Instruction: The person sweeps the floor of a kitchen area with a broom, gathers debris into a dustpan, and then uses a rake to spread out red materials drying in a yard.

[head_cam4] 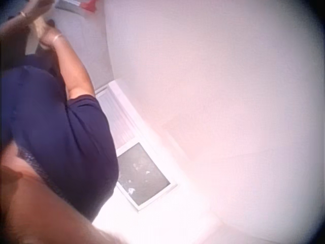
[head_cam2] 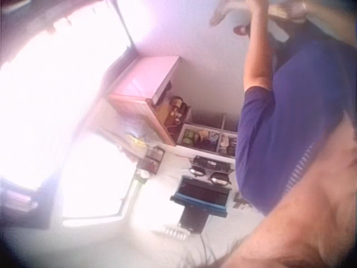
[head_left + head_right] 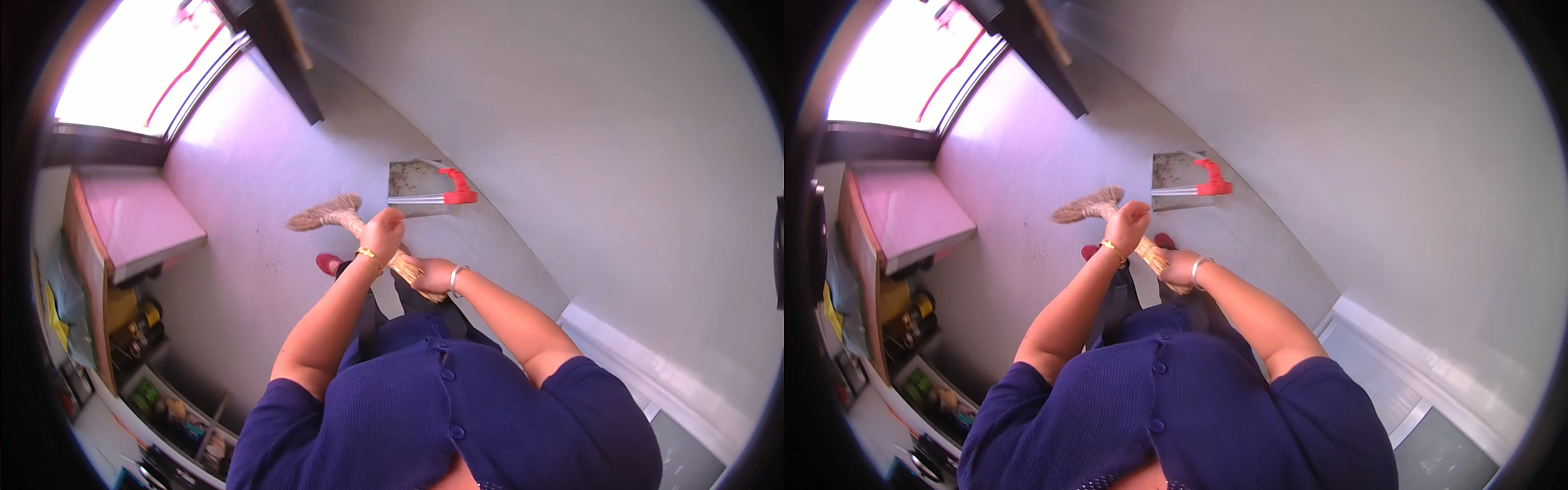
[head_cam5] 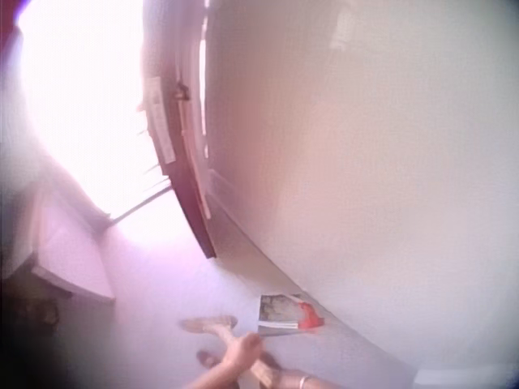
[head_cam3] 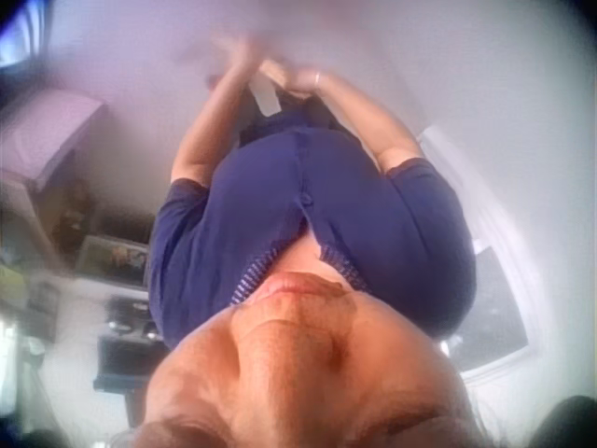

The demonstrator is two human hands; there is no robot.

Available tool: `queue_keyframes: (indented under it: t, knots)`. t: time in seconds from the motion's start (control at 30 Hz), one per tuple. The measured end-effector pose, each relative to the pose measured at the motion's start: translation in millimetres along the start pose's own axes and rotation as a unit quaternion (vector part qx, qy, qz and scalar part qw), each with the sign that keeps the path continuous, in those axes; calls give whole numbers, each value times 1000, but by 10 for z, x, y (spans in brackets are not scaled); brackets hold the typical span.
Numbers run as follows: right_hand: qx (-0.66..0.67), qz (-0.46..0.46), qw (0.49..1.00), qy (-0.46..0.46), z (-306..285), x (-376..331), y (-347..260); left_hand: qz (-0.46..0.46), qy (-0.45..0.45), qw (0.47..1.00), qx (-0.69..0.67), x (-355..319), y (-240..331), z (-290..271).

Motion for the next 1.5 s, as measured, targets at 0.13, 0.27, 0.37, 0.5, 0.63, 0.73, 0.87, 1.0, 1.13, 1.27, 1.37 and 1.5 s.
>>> queue_keyframes:
  t: [0.13, 0.27, 0.37, 0.5, 0.63, 0.73, 0.87, 1.0, 1.13, 1.27, 1.37, 1.5]
  knots:
    - [100, 14, 994, -40, 77, -540, 823, 71, -76, 978, 182, 725, 814, 690]
    - [130, 8, 991, 17, 428, -589, 1491, 27, -148, 918, 367, 1314, 810, 1543]
    - [129, 15, 990, 56, 433, -606, 1541, -49, -164, 922, 349, 1404, 776, 1650]
    - [92, 81, 993, -1, -37, -633, 1279, -64, -196, 911, 358, 1282, 742, 1515]
    - [-4, 92, 996, -13, -342, -774, 1009, -114, -173, 922, 328, 993, 414, 1015]
    - [-40, 46, 998, 2, -297, -822, 1023, -156, -109, 906, 379, 489, 205, 421]
    - [-35, 46, 996, -61, -177, -1007, 806, -221, -116, 882, 400, -487, -304, -111]
    - [-22, 68, 994, -84, 61, -949, 437, -274, -8, 926, 259, -1505, -967, -409]
    - [-20, 87, 994, -56, 351, -947, -196, -306, 193, 931, 47, -2712, -1422, -772]
    - [-24, 72, 997, 20, 895, -1036, -819, -317, 349, 869, -149, -4295, -2069, -798]
    - [-4, 35, 996, 78, 1377, -1261, -1263, -304, 423, 823, -226, -5493, -2284, -726]
    - [250, -53, 962, 94, 1763, -956, -2123, -315, 451, 784, -288, -6566, -2600, -871]
Point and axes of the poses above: each hand's wrist, its own x-axis towards the middle knuckle, its own z-axis out of the palm, y = z × x, the point moved 7 cm from there along x, towards the middle knuckle, and after that the axes turned 15 degrees about -y, right-handed, at the moved point
